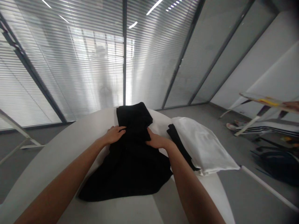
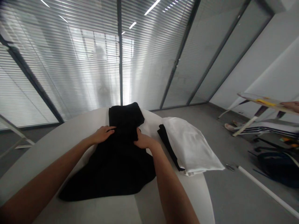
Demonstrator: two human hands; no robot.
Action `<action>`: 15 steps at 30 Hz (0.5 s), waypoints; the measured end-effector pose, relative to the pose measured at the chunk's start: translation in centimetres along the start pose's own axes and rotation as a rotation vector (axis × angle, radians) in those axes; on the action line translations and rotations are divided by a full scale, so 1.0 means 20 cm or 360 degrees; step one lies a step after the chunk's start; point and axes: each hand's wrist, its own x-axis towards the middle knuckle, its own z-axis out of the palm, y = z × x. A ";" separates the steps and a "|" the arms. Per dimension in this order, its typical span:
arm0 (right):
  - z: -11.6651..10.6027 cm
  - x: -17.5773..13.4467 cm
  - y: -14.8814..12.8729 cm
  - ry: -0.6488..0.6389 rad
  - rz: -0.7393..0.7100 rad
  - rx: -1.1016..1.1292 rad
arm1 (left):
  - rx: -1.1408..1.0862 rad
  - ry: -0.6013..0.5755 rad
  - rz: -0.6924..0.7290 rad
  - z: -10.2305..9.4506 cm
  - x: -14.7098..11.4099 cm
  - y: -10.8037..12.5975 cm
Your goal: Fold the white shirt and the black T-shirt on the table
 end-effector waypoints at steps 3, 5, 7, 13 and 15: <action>-0.01 0.01 0.02 0.0056 -0.0099 -0.0006 | 0.0075 0.0062 -0.0123 0.00 0.12 -0.05; 0.00 0.04 0.03 0.0290 -0.0125 -0.0026 | 0.0044 0.0113 -0.0224 -0.03 0.20 -0.08; 0.02 0.06 0.04 0.0531 -0.0019 -0.0061 | 0.0016 0.0172 -0.0283 -0.06 0.24 -0.10; -0.01 0.02 0.01 0.0318 0.0220 -0.0102 | 0.0214 0.0244 -0.0336 -0.05 0.10 -0.04; -0.04 -0.02 -0.01 0.0182 0.0217 -0.0061 | 0.0240 0.0177 -0.0310 -0.04 -0.01 0.00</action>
